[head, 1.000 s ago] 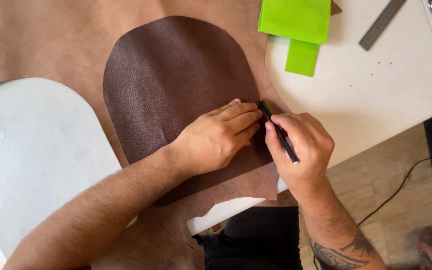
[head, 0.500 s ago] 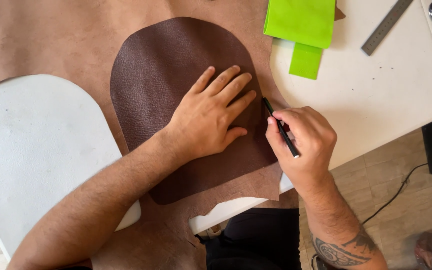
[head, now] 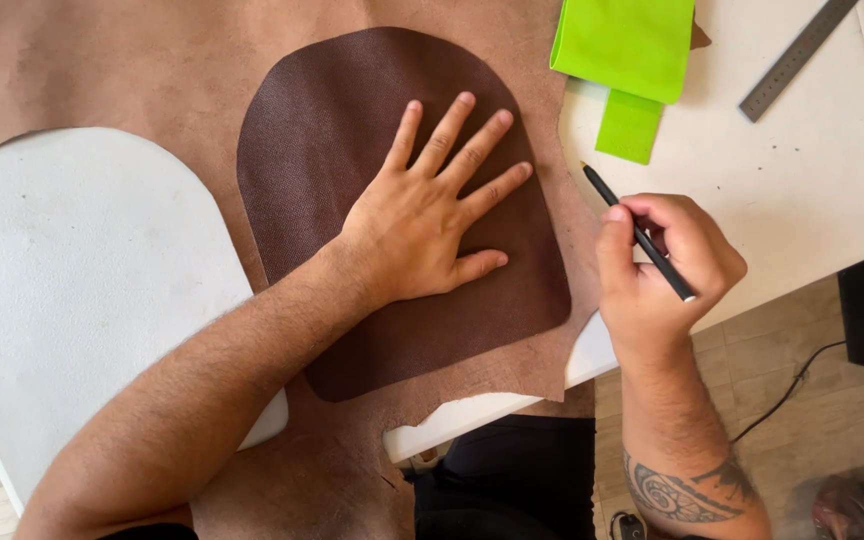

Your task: The person is tracing a leather template onto a larger piece of leather using a pencil and then preparing to cut it with scissors.

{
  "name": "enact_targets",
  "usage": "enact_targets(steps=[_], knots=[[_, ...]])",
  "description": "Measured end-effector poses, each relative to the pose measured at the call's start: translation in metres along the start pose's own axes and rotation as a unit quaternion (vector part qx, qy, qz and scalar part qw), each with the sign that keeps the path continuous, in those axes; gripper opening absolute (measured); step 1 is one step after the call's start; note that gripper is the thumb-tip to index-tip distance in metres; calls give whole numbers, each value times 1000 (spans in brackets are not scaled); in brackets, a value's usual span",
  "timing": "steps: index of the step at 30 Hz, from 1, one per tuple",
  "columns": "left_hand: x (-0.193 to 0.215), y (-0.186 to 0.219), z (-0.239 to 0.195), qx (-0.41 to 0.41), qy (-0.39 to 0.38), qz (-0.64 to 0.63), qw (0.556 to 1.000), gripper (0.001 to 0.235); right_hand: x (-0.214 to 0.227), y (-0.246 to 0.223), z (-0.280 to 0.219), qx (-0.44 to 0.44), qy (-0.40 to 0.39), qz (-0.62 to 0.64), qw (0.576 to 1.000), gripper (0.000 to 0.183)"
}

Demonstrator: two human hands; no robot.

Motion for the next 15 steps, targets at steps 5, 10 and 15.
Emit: enact_targets(steps=[5,10,15], knots=[[0,1,2,14,4,-6,1000,87,-4,-3,-6,-10,-6,26,1000,11],[0,-5,9,15,-24,22,999,88,-9,-7,-4,4,-31,51,998,10],[0,-11,14,-3,28,48,998,73,-12,-6,-6,17,-36,24,999,4]])
Point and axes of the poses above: each hand's wrist, its own z-axis towards the middle knuckle, its own x-axis out of the back of the hand, y = z × x, the point moved 1 cm from there along z, towards the middle knuckle, and after that the axes turned 14 degrees about -y, right-handed, at the moved point
